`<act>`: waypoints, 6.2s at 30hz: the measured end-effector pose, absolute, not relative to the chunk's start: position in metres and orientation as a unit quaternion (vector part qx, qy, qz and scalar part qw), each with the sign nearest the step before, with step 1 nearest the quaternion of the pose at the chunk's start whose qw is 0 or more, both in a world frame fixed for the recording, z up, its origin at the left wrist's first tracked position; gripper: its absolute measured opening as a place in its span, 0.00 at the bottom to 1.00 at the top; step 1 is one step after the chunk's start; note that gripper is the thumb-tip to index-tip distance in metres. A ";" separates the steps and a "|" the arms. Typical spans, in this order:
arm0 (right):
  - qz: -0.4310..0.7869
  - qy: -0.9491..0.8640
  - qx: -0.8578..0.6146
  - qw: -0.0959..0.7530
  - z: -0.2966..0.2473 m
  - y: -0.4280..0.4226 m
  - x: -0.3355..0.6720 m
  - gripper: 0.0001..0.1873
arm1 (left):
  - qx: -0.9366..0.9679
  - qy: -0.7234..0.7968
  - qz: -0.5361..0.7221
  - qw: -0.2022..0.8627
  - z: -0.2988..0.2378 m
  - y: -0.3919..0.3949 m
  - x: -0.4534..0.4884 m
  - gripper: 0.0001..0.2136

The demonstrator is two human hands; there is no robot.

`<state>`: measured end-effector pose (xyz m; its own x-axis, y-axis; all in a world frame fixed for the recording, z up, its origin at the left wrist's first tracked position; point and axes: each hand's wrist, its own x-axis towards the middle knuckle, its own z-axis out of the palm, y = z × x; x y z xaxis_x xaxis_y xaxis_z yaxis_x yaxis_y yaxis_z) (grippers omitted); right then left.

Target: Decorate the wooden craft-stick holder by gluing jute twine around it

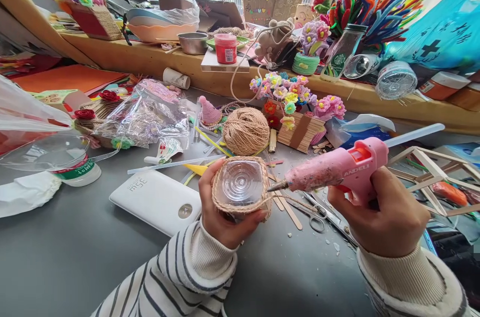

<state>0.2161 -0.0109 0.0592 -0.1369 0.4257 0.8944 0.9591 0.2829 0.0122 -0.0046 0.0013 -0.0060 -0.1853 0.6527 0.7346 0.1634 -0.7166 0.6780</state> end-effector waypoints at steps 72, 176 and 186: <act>-0.303 -0.681 -0.514 0.424 0.060 -0.007 0.219 0.16 | 0.619 0.332 0.687 0.185 -0.005 0.000 -0.007 0.38; -0.296 -0.676 -0.547 0.395 0.061 -0.006 0.222 0.13 | 0.631 0.304 0.677 0.227 -0.007 0.000 -0.007 0.39; -0.249 -0.666 -0.570 0.412 0.052 0.005 0.227 0.18 | 0.649 0.259 0.660 0.274 0.002 0.000 -0.008 0.37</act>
<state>0.2266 0.0051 0.0523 -0.0111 0.5529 0.8331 0.9643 0.2265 -0.1375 -0.0076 0.0002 0.0023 -0.0063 0.6984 0.7157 -0.0265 -0.7155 0.6981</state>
